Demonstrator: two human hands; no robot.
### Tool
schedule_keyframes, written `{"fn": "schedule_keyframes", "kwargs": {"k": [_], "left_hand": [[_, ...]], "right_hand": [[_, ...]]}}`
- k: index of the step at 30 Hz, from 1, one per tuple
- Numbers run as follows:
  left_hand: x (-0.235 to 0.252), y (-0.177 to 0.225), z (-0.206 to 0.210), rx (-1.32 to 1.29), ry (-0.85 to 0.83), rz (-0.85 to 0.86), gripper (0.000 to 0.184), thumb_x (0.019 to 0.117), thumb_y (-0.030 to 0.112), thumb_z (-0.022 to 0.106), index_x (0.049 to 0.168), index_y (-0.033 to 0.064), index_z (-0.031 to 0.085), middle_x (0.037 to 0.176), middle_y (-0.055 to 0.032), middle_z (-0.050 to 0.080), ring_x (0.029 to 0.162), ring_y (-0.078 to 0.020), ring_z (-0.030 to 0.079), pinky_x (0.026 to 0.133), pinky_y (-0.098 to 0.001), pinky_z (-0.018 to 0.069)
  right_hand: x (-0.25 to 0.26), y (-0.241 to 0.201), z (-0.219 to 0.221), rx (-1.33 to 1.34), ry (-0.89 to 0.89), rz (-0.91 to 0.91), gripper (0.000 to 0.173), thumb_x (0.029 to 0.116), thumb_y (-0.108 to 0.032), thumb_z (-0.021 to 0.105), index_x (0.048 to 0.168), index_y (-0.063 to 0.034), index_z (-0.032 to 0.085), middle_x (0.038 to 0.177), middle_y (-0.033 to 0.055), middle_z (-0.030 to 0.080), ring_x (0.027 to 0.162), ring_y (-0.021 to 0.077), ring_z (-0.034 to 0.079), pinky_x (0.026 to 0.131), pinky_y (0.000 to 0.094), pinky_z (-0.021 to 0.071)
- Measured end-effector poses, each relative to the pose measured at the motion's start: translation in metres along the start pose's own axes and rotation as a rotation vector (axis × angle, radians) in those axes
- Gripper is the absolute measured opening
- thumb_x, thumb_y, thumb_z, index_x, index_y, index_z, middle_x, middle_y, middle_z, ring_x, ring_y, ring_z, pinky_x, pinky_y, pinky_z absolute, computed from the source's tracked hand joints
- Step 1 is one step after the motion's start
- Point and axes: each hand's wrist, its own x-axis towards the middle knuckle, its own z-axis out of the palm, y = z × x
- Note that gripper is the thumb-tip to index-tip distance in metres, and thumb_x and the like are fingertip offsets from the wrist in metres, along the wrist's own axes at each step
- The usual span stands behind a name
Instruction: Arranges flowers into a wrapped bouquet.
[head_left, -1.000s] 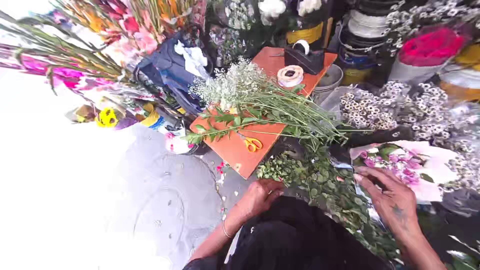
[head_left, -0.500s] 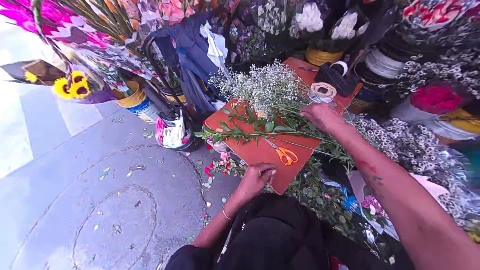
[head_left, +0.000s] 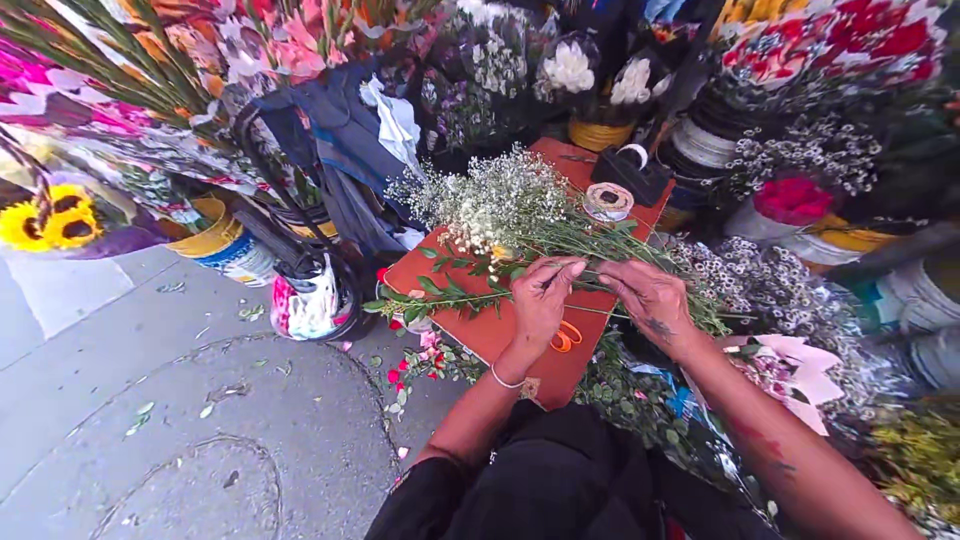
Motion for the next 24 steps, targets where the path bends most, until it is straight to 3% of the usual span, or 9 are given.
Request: {"fn": "schedule_keyframes", "kwargs": {"k": [3,6,13,16,18,20,23,24], "left_hand": [[0.001,-0.002,-0.007,-0.143,0.038,-0.093,0.01,0.0941,0.004,0.069,0.097,-0.0026,0.076,0.087,-0.0048,0.073,0.062,-0.001,0.057,0.056,-0.0171,0.0488],[0.004,0.006,-0.017,-0.277,0.089,-0.176,0.009,0.0935,-0.002,0.066,0.094,-0.0021,0.076,0.078,-0.0039,0.072,0.055,-0.0005,0.055,0.052,-0.0157,0.0465],[0.003,0.008,-0.03,-0.187,0.114,-0.06,0.007,0.0898,-0.001,0.072,0.087,0.0019,0.078,0.085,-0.005,0.074,0.059,-0.0017,0.059,0.055,-0.0172,0.0496],[-0.008,0.005,-0.029,0.063,0.053,0.208,0.005,0.09,0.006,0.076,0.088,0.0021,0.078,0.09,-0.0037,0.076,0.08,-0.0054,0.069,0.073,-0.0222,0.0586],[-0.025,0.005,-0.021,0.264,-0.001,0.386,0.011,0.0904,0.008,0.076,0.091,-0.0023,0.075,0.091,-0.0101,0.077,0.088,-0.0128,0.075,0.083,-0.0288,0.0621],[-0.038,0.002,-0.017,0.436,-0.045,0.502,0.014,0.0914,0.007,0.07,0.094,-0.0064,0.076,0.088,-0.0164,0.074,0.086,-0.0175,0.073,0.083,-0.0269,0.059],[-0.036,-0.007,-0.029,0.512,0.006,0.548,0.018,0.0948,0.01,0.065,0.095,-0.0042,0.076,0.09,-0.0155,0.074,0.087,-0.0155,0.072,0.085,-0.0254,0.058],[-0.039,-0.01,-0.031,0.466,0.029,0.551,0.017,0.0945,0.011,0.068,0.093,-0.0042,0.075,0.09,-0.0155,0.076,0.087,-0.0166,0.075,0.084,-0.0292,0.0607]], "right_hand": [[-0.004,-0.007,-0.003,-0.007,-0.017,0.072,0.027,0.1067,-0.019,0.055,0.121,-0.0039,0.072,0.102,0.0137,0.075,0.093,0.0196,0.073,0.087,0.0317,0.0574],[-0.009,-0.005,-0.004,-0.004,-0.01,0.056,0.025,0.1058,-0.018,0.056,0.111,-0.0015,0.074,0.1,0.0137,0.076,0.093,0.0194,0.073,0.088,0.0305,0.0572],[-0.003,-0.017,-0.007,0.081,-0.132,0.168,0.028,0.107,-0.017,0.05,0.109,-0.0015,0.073,0.091,0.009,0.074,0.079,0.0133,0.069,0.08,0.0282,0.0551],[-0.002,-0.02,0.004,-0.026,-0.118,0.241,0.026,0.1035,-0.017,0.053,0.102,-0.0034,0.075,0.089,0.0107,0.076,0.081,0.022,0.073,0.078,0.04,0.0577],[0.002,-0.025,0.018,-0.09,-0.114,0.332,0.025,0.1012,-0.016,0.054,0.099,-0.0018,0.074,0.088,0.0151,0.074,0.081,0.0319,0.073,0.074,0.0524,0.0564],[0.011,-0.033,0.036,-0.176,-0.12,0.394,0.026,0.0992,-0.016,0.054,0.097,0.0009,0.074,0.089,0.0214,0.074,0.08,0.0424,0.072,0.068,0.0613,0.0525],[0.035,-0.041,0.049,-0.268,-0.344,0.551,0.028,0.1002,-0.017,0.053,0.109,0.0,0.073,0.105,0.0246,0.073,0.097,0.0474,0.069,0.08,0.0659,0.05],[0.041,-0.04,0.049,-0.324,-0.441,0.604,0.025,0.0978,-0.014,0.055,0.108,0.0022,0.071,0.105,0.0264,0.071,0.099,0.0482,0.068,0.08,0.0653,0.0493]]}}
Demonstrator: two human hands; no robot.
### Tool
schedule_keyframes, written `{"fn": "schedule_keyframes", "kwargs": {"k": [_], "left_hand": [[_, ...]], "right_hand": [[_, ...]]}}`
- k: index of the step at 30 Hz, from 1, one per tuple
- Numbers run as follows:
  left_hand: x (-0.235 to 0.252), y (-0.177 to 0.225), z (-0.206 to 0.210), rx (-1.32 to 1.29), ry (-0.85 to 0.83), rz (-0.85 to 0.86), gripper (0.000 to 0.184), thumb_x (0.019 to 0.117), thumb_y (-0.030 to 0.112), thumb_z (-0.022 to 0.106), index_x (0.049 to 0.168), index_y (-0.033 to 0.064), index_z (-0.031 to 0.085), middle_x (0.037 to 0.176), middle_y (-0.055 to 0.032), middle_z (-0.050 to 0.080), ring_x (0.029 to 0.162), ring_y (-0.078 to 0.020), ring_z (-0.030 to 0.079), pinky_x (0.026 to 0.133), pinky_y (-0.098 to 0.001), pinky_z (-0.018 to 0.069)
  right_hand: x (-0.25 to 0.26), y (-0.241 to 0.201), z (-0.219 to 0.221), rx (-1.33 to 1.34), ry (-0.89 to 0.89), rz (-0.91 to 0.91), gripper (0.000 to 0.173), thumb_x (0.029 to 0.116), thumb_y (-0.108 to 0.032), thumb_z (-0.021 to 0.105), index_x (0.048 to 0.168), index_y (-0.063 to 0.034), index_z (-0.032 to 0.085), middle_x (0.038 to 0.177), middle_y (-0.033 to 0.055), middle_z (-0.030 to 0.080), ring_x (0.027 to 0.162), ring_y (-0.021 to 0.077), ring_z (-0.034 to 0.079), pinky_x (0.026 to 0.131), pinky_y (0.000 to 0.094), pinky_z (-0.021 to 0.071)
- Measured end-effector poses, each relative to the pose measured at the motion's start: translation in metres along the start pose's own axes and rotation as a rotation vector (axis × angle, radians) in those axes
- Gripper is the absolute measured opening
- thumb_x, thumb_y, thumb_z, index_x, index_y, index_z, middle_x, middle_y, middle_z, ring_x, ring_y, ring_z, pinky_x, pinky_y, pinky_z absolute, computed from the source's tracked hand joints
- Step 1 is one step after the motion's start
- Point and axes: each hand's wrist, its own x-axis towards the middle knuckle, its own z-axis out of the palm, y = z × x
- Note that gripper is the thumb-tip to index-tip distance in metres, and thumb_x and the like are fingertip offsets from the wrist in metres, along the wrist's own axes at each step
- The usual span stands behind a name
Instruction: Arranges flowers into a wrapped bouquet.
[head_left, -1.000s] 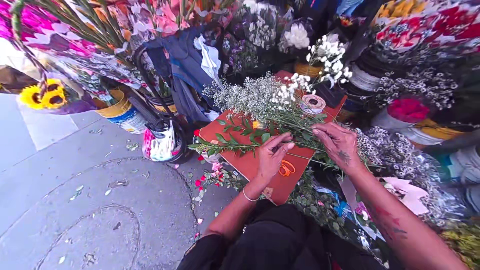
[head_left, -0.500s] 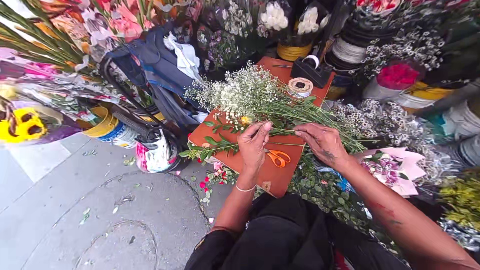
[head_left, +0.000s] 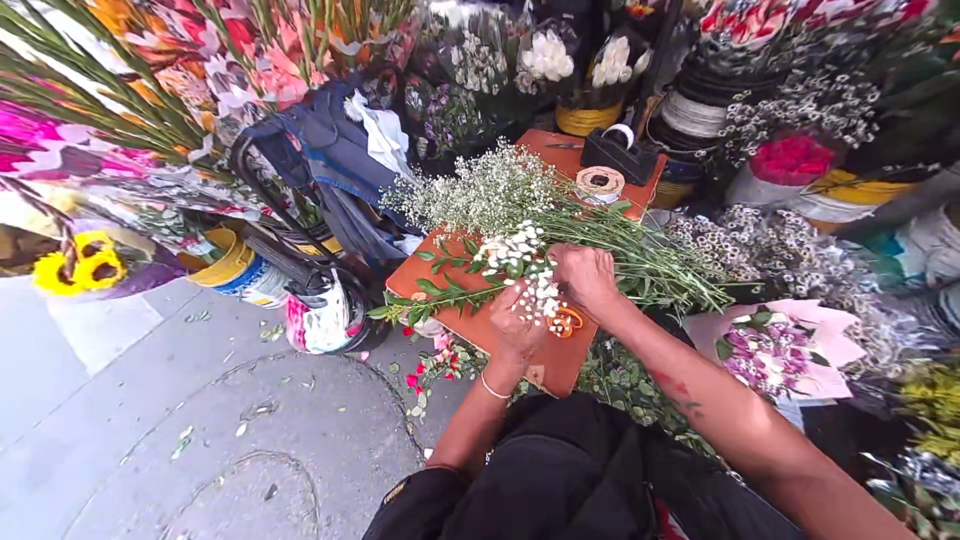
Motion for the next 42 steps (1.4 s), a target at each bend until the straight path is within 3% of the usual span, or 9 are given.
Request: {"fn": "schedule_keyframes", "kwargs": {"k": [3,7,11,16,25,33,35,38,42], "left_hand": [[0.009,0.023,-0.01,-0.188,-0.022,-0.067,0.011,0.0991,0.017,0.068,0.101,0.0077,0.073,0.098,0.0002,0.076,0.097,-0.0056,0.071,0.091,-0.0245,0.0583],[0.025,0.012,-0.008,-0.271,-0.025,-0.26,0.011,0.0911,0.009,0.074,0.087,-0.0013,0.076,0.091,-0.0057,0.077,0.089,-0.0063,0.072,0.083,-0.0247,0.0595],[0.033,0.017,-0.011,-0.422,-0.283,-0.468,0.009,0.0905,0.007,0.075,0.088,-0.0009,0.077,0.089,-0.0053,0.077,0.081,-0.0067,0.072,0.077,-0.0242,0.0607],[0.039,0.029,-0.001,-0.348,-0.663,-0.485,0.015,0.0895,0.012,0.075,0.079,0.0011,0.075,0.078,-0.001,0.07,0.075,0.0007,0.064,0.074,-0.0176,0.0541],[0.014,0.043,0.051,-0.671,-0.574,-0.714,0.008,0.0928,0.002,0.07,0.095,-0.0016,0.077,0.086,-0.0032,0.076,0.059,0.0006,0.061,0.052,-0.015,0.0505],[-0.014,0.05,0.103,-0.312,-0.476,-0.719,0.012,0.0952,0.007,0.069,0.087,0.0,0.073,0.073,0.0008,0.071,0.055,0.0012,0.056,0.052,-0.0159,0.0467],[-0.012,0.04,0.097,-0.238,-0.487,-0.728,0.012,0.0949,0.01,0.07,0.088,0.0004,0.074,0.073,0.001,0.072,0.054,0.0012,0.056,0.052,-0.0165,0.0465],[-0.012,0.056,0.078,-0.257,-0.558,-0.684,0.012,0.0946,0.011,0.07,0.09,0.0003,0.074,0.078,0.0,0.073,0.058,0.0009,0.06,0.057,-0.0174,0.0506],[0.011,0.091,0.046,-0.663,-0.464,-0.843,0.013,0.0996,0.002,0.06,0.097,-0.0021,0.072,0.085,-0.0041,0.075,0.054,0.0034,0.055,0.047,-0.0116,0.0433]], "right_hand": [[0.024,0.032,0.015,-0.116,-0.218,0.202,0.025,0.0996,-0.012,0.056,0.113,0.0058,0.068,0.116,0.0316,0.066,0.113,0.0514,0.063,0.088,0.0679,0.0467],[0.01,0.058,0.013,0.267,-0.025,-0.123,0.039,0.1061,-0.016,0.051,0.144,-0.0086,0.058,0.143,0.0217,0.058,0.134,0.0412,0.053,0.112,0.0636,0.0368],[-0.033,0.048,-0.025,1.036,0.067,-0.335,0.037,0.1048,-0.034,0.054,0.129,-0.0097,0.07,0.132,0.0046,0.066,0.123,0.0152,0.061,0.106,0.0365,0.0507],[-0.085,0.038,-0.033,0.974,0.183,-0.223,0.018,0.0966,-0.025,0.069,0.102,-0.0096,0.078,0.107,-0.0011,0.073,0.102,0.0038,0.067,0.091,0.023,0.0558],[-0.128,0.072,-0.012,1.395,0.548,0.127,0.014,0.0978,-0.005,0.063,0.101,-0.0029,0.077,0.099,0.0013,0.076,0.095,0.0079,0.07,0.091,0.0275,0.057],[-0.208,0.127,-0.014,1.226,1.026,-0.045,0.014,0.1012,-0.021,0.064,0.099,-0.0168,0.077,0.103,-0.0048,0.076,0.102,0.0094,0.07,0.094,0.0295,0.0572],[-0.221,0.155,-0.032,0.993,0.953,-0.047,0.015,0.1017,-0.02,0.063,0.099,-0.012,0.076,0.104,-0.0032,0.075,0.102,0.0076,0.069,0.093,0.0279,0.0565],[-0.207,0.172,-0.031,0.647,0.462,0.136,0.027,0.1047,-0.027,0.056,0.106,-0.0059,0.073,0.095,0.0015,0.073,0.083,0.0038,0.067,0.079,0.0254,0.0559],[-0.142,0.146,-0.005,0.476,0.137,0.051,0.03,0.1067,-0.021,0.05,0.112,0.0008,0.07,0.1,0.0178,0.072,0.091,0.0309,0.07,0.086,0.0514,0.055]]}}
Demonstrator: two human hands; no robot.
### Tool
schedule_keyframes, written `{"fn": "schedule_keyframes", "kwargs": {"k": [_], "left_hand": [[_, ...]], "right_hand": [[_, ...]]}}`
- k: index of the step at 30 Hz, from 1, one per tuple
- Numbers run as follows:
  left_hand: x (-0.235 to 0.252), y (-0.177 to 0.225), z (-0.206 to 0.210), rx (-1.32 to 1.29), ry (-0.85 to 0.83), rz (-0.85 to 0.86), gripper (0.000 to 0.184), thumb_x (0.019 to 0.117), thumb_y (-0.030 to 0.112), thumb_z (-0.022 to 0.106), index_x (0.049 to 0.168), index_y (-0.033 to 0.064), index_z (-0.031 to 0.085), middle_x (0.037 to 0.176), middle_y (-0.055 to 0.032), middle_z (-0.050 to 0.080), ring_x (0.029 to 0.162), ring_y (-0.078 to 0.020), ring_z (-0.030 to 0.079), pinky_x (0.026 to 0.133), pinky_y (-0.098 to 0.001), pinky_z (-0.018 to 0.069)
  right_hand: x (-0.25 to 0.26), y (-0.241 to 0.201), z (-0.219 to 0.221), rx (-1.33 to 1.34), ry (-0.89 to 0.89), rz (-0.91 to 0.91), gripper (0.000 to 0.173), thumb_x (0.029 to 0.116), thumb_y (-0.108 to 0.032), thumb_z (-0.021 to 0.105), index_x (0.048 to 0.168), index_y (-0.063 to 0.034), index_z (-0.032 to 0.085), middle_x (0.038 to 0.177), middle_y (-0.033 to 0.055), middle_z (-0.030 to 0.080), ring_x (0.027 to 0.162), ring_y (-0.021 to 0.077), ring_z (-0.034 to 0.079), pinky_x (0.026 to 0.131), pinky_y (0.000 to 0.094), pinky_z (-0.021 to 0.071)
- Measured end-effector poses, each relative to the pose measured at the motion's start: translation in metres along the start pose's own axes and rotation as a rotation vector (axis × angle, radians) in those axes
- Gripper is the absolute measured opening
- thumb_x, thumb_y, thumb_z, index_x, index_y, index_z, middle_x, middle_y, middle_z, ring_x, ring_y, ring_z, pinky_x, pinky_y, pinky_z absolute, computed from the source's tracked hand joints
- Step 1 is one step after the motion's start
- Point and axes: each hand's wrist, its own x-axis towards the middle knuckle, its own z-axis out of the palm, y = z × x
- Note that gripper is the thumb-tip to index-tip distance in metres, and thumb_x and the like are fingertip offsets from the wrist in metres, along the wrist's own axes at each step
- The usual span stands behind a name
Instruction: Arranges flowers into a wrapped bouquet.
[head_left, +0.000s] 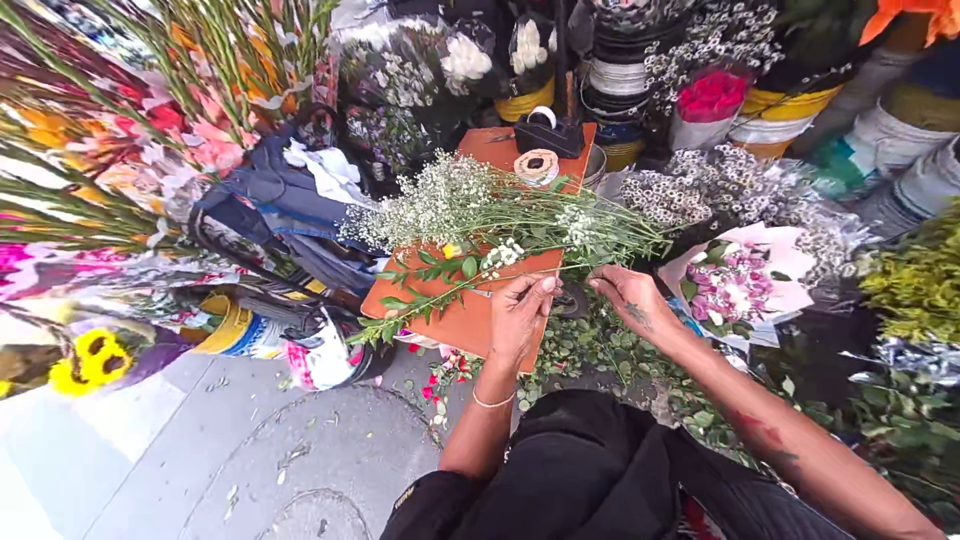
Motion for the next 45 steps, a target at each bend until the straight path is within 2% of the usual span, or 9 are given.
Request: {"fn": "schedule_keyframes", "kwargs": {"k": [4,8,11,16,22,29,32,40,45], "left_hand": [[-0.007,0.031,-0.025,-0.179,-0.009,-0.002,0.018,0.1026,0.003,0.054,0.094,0.0,0.071,0.081,-0.0033,0.072,0.051,0.0039,0.052,0.045,-0.0102,0.0407],[-0.009,0.029,-0.049,-0.013,-0.053,0.066,0.018,0.1035,0.007,0.055,0.096,-0.0006,0.069,0.077,-0.0004,0.069,0.053,0.0024,0.053,0.047,-0.0123,0.0421],[-0.012,0.018,-0.06,0.227,-0.094,0.091,0.021,0.1051,0.011,0.055,0.099,-0.0041,0.069,0.086,-0.0043,0.073,0.052,0.0006,0.055,0.046,-0.0154,0.0466],[-0.015,-0.003,-0.054,0.511,-0.36,0.037,0.029,0.1064,0.021,0.054,0.099,-0.0005,0.071,0.086,-0.0006,0.075,0.054,0.0011,0.058,0.05,-0.0171,0.0515],[-0.002,-0.025,0.004,0.164,-1.038,-0.276,0.031,0.1063,0.036,0.054,0.096,0.0139,0.072,0.08,0.0052,0.072,0.06,0.0026,0.06,0.056,-0.0142,0.0527],[0.001,-0.09,0.132,-0.255,-1.384,-0.82,0.021,0.1052,0.028,0.058,0.096,0.0165,0.073,0.075,0.0082,0.069,0.061,0.0063,0.057,0.056,-0.011,0.0468],[0.0,-0.126,0.19,-0.337,-1.433,-0.944,0.03,0.1052,0.031,0.058,0.084,0.0127,0.069,0.067,0.0086,0.064,0.057,0.0067,0.054,0.052,-0.0105,0.0414],[-0.008,-0.21,0.283,-0.165,-1.238,-1.108,0.038,0.1043,0.044,0.054,0.093,0.0134,0.074,0.079,0.0055,0.071,0.058,0.0036,0.058,0.05,-0.0133,0.0452],[-0.003,-0.276,0.3,0.755,-1.134,-0.753,0.034,0.1074,0.022,0.05,0.119,-0.0033,0.069,0.113,-0.0146,0.072,0.102,-0.0203,0.07,0.092,-0.0391,0.0577]], "right_hand": [[0.057,-0.033,0.065,-0.152,-0.17,-0.248,0.026,0.1044,-0.014,0.051,0.111,0.0051,0.068,0.108,0.0266,0.069,0.099,0.0458,0.069,0.082,0.0635,0.0541],[0.087,-0.057,0.103,-0.233,-0.451,-0.199,0.026,0.1011,-0.004,0.055,0.12,0.0117,0.063,0.123,0.0335,0.063,0.115,0.0528,0.061,0.096,0.0672,0.0459],[0.093,-0.037,0.12,-0.116,-0.308,-0.226,0.029,0.1033,-0.012,0.054,0.124,0.0043,0.066,0.124,0.0285,0.063,0.109,0.046,0.066,0.093,0.061,0.0527],[0.029,-0.029,0.049,0.745,-0.236,-0.187,0.036,0.0977,-0.003,0.044,0.122,-0.0051,0.07,0.119,0.0063,0.063,0.09,0.0032,0.057,0.074,0.0193,0.047],[-0.064,0.012,0.002,1.03,-0.126,-0.205,0.041,0.0898,-0.025,0.075,0.114,0.0063,0.063,0.099,0.0012,0.065,0.086,-0.0037,0.059,0.077,0.0138,0.0493],[-0.142,0.106,-0.052,1.167,0.038,-0.184,0.028,0.0831,-0.009,0.08,0.106,0.0031,0.07,0.102,0.002,0.071,0.094,0.0014,0.065,0.085,0.0179,0.0543],[-0.181,0.156,-0.074,1.13,0.173,-0.163,0.016,0.0854,-0.012,0.081,0.094,-0.0003,0.075,0.094,0.0004,0.073,0.083,-0.0001,0.067,0.075,0.0152,0.0555],[-0.256,0.257,-0.111,1.273,0.44,0.104,0.013,0.0946,-0.013,0.073,0.105,-0.0062,0.076,0.099,0.0001,0.078,0.08,0.0092,0.075,0.071,0.0261,0.065],[-0.265,0.304,-0.096,1.157,0.822,0.47,0.012,0.093,-0.007,0.071,0.104,-0.0095,0.075,0.095,-0.0027,0.078,0.078,0.0113,0.075,0.072,0.0307,0.0649]]}}
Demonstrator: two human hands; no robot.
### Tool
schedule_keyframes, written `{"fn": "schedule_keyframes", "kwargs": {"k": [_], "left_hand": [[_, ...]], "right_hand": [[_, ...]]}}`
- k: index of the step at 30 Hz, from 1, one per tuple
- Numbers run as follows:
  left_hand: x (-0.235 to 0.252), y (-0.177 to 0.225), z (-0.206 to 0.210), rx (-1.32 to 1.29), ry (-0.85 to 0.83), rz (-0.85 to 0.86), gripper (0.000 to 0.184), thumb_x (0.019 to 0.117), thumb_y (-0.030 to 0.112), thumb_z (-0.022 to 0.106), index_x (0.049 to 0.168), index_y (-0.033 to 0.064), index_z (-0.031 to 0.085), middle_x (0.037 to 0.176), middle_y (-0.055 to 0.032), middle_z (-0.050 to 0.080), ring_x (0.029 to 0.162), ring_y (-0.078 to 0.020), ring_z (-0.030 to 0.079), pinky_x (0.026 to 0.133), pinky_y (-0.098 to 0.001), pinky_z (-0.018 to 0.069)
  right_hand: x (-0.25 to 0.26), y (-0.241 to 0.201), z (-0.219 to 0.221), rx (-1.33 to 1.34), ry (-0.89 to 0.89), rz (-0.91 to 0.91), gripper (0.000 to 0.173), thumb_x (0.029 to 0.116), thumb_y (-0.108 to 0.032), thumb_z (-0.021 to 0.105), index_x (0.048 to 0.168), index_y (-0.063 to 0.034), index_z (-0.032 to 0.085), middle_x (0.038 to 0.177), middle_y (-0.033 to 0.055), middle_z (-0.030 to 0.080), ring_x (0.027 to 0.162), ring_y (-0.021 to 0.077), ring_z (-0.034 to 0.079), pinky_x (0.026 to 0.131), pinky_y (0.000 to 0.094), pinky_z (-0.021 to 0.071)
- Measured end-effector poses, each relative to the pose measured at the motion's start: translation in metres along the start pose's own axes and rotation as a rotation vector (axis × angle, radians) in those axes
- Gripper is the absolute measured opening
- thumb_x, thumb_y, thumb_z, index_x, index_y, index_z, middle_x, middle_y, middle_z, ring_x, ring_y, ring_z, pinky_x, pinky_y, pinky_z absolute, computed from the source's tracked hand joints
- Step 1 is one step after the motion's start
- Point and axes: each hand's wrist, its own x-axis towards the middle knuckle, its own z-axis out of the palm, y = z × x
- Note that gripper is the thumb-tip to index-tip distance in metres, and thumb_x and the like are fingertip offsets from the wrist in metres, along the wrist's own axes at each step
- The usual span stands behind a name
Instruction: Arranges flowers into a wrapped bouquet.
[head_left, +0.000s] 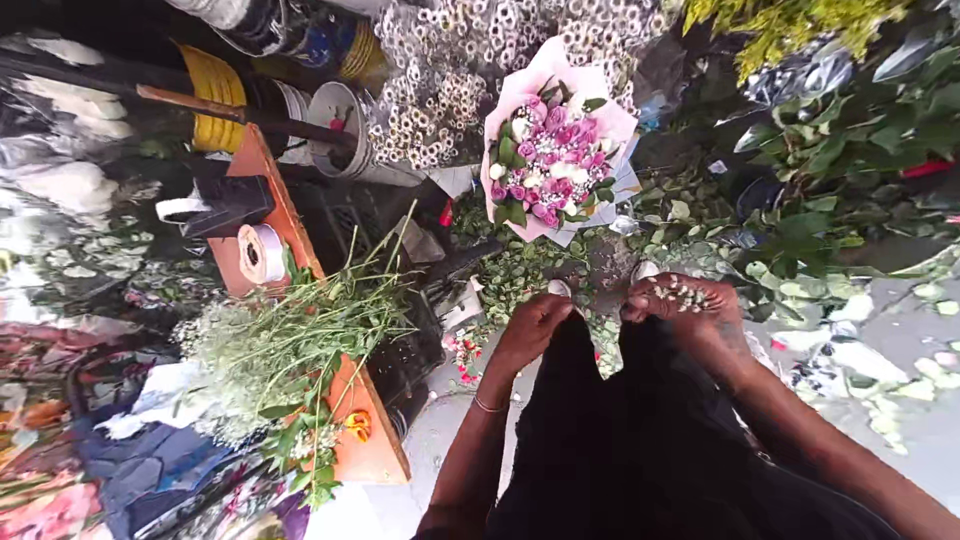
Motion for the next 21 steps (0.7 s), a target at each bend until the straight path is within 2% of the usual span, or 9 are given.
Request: {"fn": "schedule_keyframes", "kwargs": {"k": [2,3,5,7,9,12,16,18,21], "left_hand": [[0.025,-0.019,-0.004,0.358,0.14,-0.025,0.033,0.1034,0.022,0.058,0.121,-0.0028,0.069,0.123,-0.0219,0.067,0.116,-0.0333,0.066,0.101,-0.0502,0.052],[0.038,-0.03,-0.009,0.469,0.204,0.008,0.033,0.1025,0.023,0.059,0.121,-0.0024,0.069,0.128,-0.0229,0.066,0.12,-0.0363,0.064,0.103,-0.052,0.0507],[0.065,-0.049,-0.018,0.594,0.311,0.073,0.035,0.1025,0.022,0.059,0.125,-0.0025,0.068,0.135,-0.0231,0.063,0.126,-0.0388,0.061,0.107,-0.053,0.0478],[0.094,-0.063,-0.027,0.676,0.407,0.163,0.033,0.1021,0.02,0.059,0.123,-0.0029,0.069,0.136,-0.0229,0.062,0.127,-0.04,0.06,0.107,-0.0534,0.048],[0.123,-0.073,-0.034,0.748,0.447,0.253,0.03,0.1023,0.019,0.057,0.12,-0.0023,0.07,0.134,-0.0209,0.064,0.129,-0.0387,0.059,0.108,-0.0524,0.0467],[0.159,-0.09,-0.032,0.849,0.405,0.333,0.026,0.1016,0.019,0.059,0.116,0.0023,0.073,0.132,-0.0153,0.067,0.131,-0.0341,0.058,0.111,-0.0597,0.0371],[0.173,-0.111,-0.037,0.893,0.379,0.309,0.026,0.1015,0.023,0.06,0.113,0.0048,0.074,0.127,-0.0118,0.069,0.129,-0.0306,0.06,0.113,-0.0639,0.03],[0.17,-0.117,-0.047,0.873,0.46,0.336,0.025,0.1009,0.023,0.061,0.109,0.0041,0.074,0.123,-0.0128,0.071,0.125,-0.0316,0.062,0.111,-0.0651,0.0313],[0.167,-0.128,-0.061,0.857,0.558,0.349,0.023,0.1009,0.022,0.06,0.108,0.0058,0.075,0.123,-0.0117,0.071,0.125,-0.0305,0.062,0.112,-0.0622,0.0309]], "right_hand": [[0.009,0.019,-0.011,-0.047,0.154,-0.028,0.013,0.0924,-0.006,0.071,0.105,-0.0089,0.073,0.097,-0.0016,0.078,0.079,0.0134,0.075,0.073,0.0325,0.0653],[0.013,0.028,-0.016,-0.075,0.208,-0.052,0.013,0.0925,-0.006,0.071,0.105,-0.0086,0.072,0.097,-0.0015,0.078,0.079,0.0141,0.075,0.072,0.033,0.0655],[0.017,0.041,-0.022,-0.13,0.278,-0.106,0.016,0.0927,-0.005,0.071,0.108,-0.0088,0.07,0.099,-0.0019,0.077,0.079,0.015,0.075,0.072,0.034,0.0658],[0.022,0.052,-0.022,-0.166,0.324,-0.15,0.019,0.0917,-0.004,0.072,0.109,-0.0089,0.069,0.099,-0.0019,0.077,0.079,0.0155,0.075,0.072,0.0345,0.0658],[0.03,0.065,-0.016,-0.208,0.338,-0.164,0.018,0.0912,-0.004,0.072,0.108,-0.0086,0.069,0.099,-0.0022,0.077,0.081,0.0146,0.075,0.074,0.0339,0.0655],[0.047,0.09,-0.001,-0.244,0.339,-0.134,0.017,0.09,-0.002,0.072,0.106,-0.0062,0.07,0.099,-0.0019,0.077,0.086,0.0136,0.075,0.079,0.0338,0.0649],[0.071,0.122,0.027,-0.235,0.344,-0.142,0.014,0.0907,0.0,0.07,0.105,-0.0007,0.071,0.097,0.0028,0.077,0.085,0.0162,0.076,0.08,0.0368,0.0652],[0.083,0.136,0.039,-0.302,0.353,-0.209,0.013,0.0906,-0.002,0.072,0.103,0.0013,0.071,0.098,0.0054,0.077,0.085,0.0163,0.076,0.08,0.0369,0.0655],[0.101,0.161,0.05,-0.612,0.356,-0.405,0.012,0.0908,-0.006,0.073,0.099,0.0029,0.075,0.099,0.0125,0.076,0.093,0.0167,0.074,0.085,0.0337,0.0615]]}}
